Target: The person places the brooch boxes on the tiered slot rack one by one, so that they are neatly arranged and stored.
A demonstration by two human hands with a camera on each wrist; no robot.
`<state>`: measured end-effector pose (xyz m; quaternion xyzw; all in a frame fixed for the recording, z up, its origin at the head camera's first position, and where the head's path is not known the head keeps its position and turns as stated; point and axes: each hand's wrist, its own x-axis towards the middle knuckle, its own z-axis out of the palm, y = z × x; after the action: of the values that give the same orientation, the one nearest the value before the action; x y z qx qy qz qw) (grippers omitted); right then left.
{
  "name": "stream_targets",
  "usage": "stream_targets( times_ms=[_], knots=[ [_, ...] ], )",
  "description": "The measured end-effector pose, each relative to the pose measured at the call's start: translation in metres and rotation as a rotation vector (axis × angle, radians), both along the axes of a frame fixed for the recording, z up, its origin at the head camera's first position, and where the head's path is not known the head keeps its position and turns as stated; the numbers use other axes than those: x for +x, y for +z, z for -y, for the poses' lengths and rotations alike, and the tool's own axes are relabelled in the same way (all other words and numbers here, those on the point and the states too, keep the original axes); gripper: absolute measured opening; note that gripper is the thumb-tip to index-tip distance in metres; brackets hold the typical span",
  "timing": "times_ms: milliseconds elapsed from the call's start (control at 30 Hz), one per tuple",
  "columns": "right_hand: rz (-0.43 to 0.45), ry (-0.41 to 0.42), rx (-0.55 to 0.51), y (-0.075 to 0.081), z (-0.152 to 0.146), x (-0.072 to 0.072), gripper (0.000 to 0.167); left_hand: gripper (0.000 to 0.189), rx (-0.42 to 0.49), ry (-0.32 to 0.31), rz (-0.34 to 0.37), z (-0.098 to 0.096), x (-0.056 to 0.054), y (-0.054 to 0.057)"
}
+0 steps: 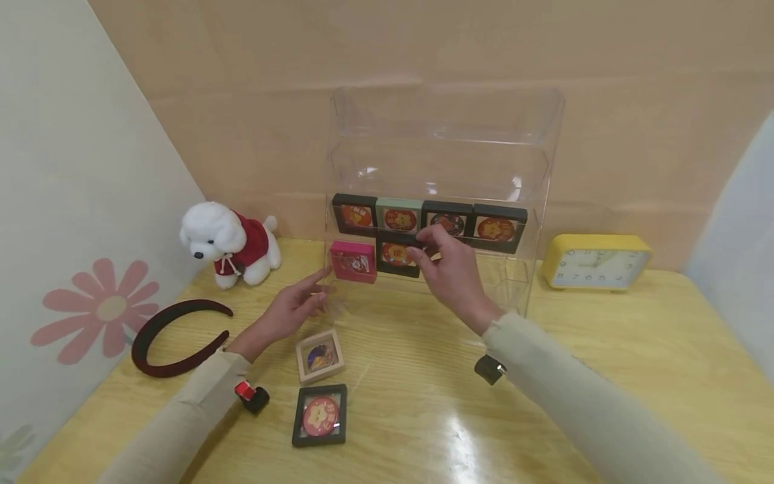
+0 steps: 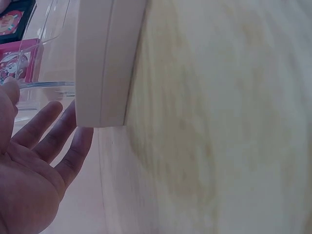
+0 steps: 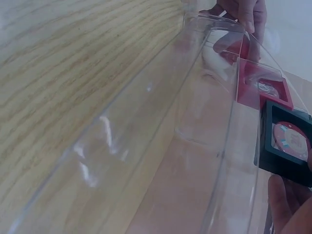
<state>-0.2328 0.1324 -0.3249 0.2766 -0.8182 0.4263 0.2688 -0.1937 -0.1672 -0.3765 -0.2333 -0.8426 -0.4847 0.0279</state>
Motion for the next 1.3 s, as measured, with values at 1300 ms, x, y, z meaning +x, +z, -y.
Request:
stream_targets(
  times_ms=[1300],
  knots=[
    [-0.077, -0.042, 0.045, -0.023, 0.008, 0.005, 0.02, 0.047, -0.004, -0.006, -0.006, -0.006, 0.01, 0.016]
  ],
)
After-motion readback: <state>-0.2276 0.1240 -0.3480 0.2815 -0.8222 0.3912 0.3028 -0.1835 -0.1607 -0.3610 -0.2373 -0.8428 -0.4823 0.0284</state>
